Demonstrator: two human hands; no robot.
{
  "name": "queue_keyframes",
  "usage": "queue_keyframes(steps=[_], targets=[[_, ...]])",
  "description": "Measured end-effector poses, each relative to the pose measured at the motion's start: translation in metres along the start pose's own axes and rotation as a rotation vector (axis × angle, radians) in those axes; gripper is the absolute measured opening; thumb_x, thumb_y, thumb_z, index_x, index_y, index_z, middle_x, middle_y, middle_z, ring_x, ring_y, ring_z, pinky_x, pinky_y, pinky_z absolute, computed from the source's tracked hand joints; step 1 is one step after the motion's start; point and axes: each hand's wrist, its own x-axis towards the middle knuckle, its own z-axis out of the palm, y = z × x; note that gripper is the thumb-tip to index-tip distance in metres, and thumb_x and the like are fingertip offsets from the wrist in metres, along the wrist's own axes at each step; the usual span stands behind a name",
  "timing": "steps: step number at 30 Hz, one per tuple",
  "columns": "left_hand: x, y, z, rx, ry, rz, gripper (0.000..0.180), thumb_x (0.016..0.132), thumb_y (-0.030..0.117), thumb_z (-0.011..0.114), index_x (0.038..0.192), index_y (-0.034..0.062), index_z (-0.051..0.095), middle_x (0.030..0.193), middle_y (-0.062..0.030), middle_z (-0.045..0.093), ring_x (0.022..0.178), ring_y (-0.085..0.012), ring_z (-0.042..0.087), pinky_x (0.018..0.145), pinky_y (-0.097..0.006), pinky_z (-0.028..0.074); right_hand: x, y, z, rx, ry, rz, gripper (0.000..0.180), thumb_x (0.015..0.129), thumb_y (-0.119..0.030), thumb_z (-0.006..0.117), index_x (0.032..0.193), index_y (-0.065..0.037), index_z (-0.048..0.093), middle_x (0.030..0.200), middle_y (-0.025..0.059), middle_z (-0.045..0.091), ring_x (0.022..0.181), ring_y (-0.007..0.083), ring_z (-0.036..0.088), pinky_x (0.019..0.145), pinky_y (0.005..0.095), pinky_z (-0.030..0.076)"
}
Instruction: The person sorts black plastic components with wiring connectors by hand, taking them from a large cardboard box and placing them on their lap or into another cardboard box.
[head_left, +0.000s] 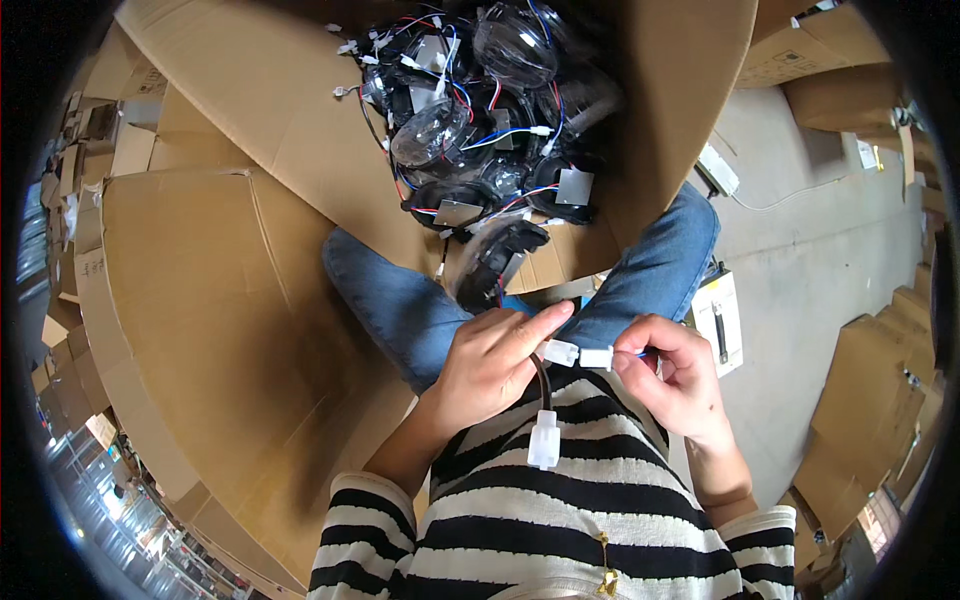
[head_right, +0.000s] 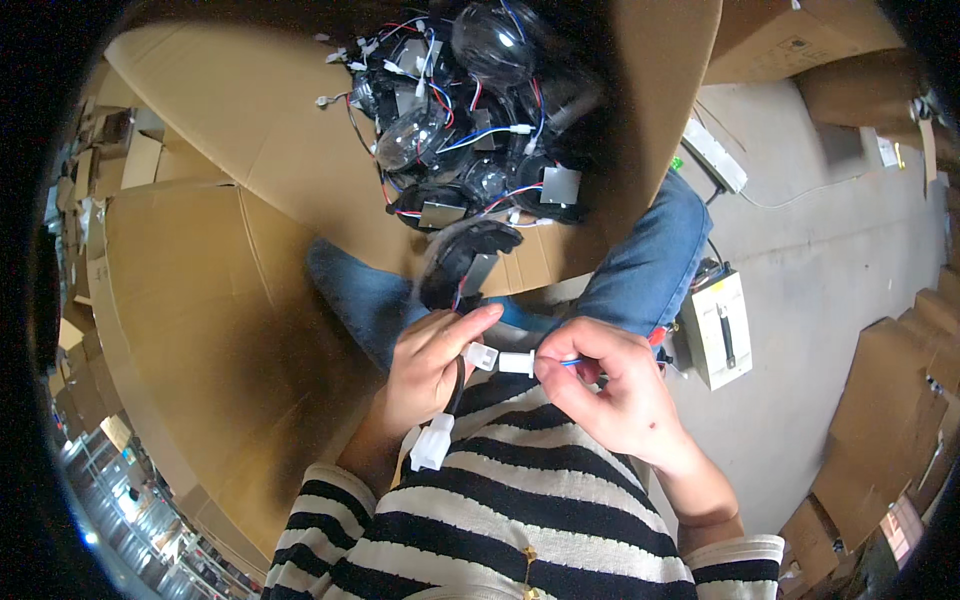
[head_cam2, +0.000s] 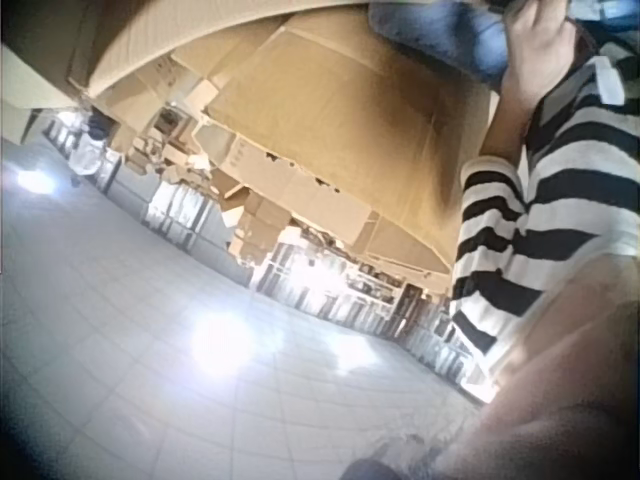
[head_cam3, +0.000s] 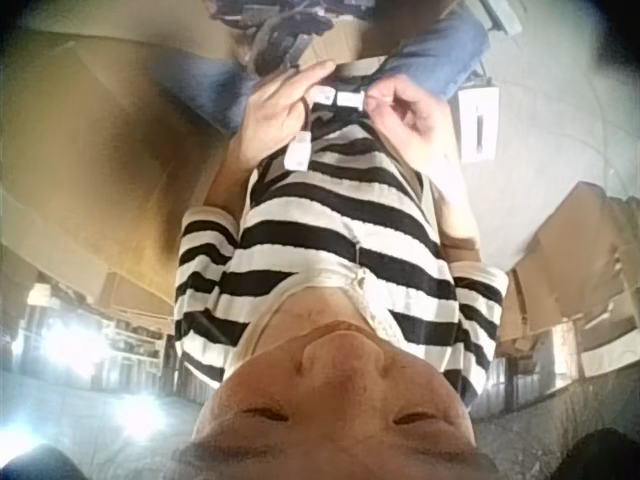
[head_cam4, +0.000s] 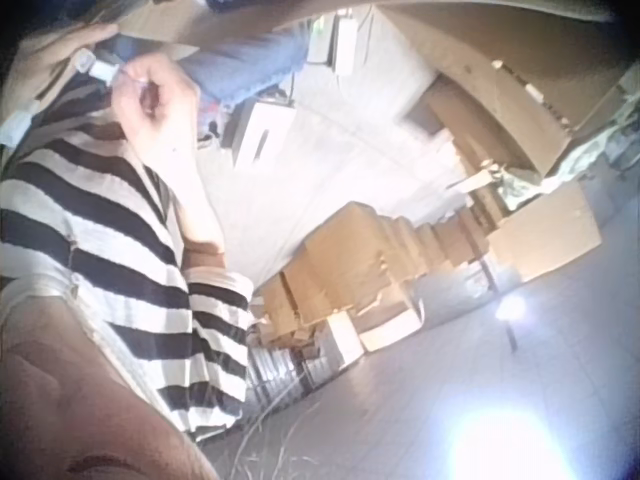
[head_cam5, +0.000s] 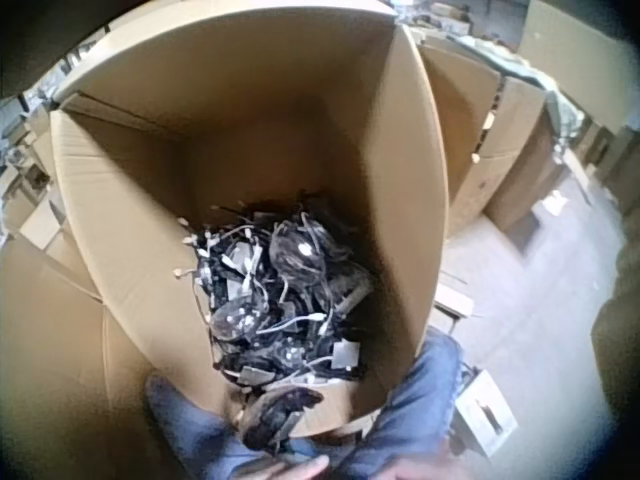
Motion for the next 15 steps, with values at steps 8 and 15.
queue_keyframes(steps=[8, 15], targets=[[0.0033, -0.0035, 0.0019, 0.186, 0.043, 0.069, 0.057, 0.054, -0.005, 0.052, 0.110, 0.0026, 0.049, 0.061, -0.0071, 0.041, 0.053, -0.0225, 0.043, 0.049, -0.033, 0.038, -0.0028, 0.0002, 0.0044, 0.016, 0.020, -0.014, 0.003, 0.072, -0.004, 0.055, 0.072, -0.001, 0.054, 0.062, 0.0019, 0.052, 0.051, 0.0071, 0.044, 0.044, 0.0198, 0.032], [0.0006, -0.0020, 0.0083, 0.134, 0.038, 0.058, 0.061, 0.052, -0.005, 0.053, 0.112, 0.0018, 0.047, 0.063, -0.0077, 0.041, 0.055, -0.0239, 0.044, 0.053, -0.033, 0.039, 0.0009, -0.0001, 0.0061, -0.109, 0.045, -0.019, 0.004, 0.071, -0.003, 0.055, 0.069, -0.001, 0.052, 0.060, 0.0044, 0.051, 0.048, 0.0101, 0.045, 0.043, 0.0219, 0.034]])
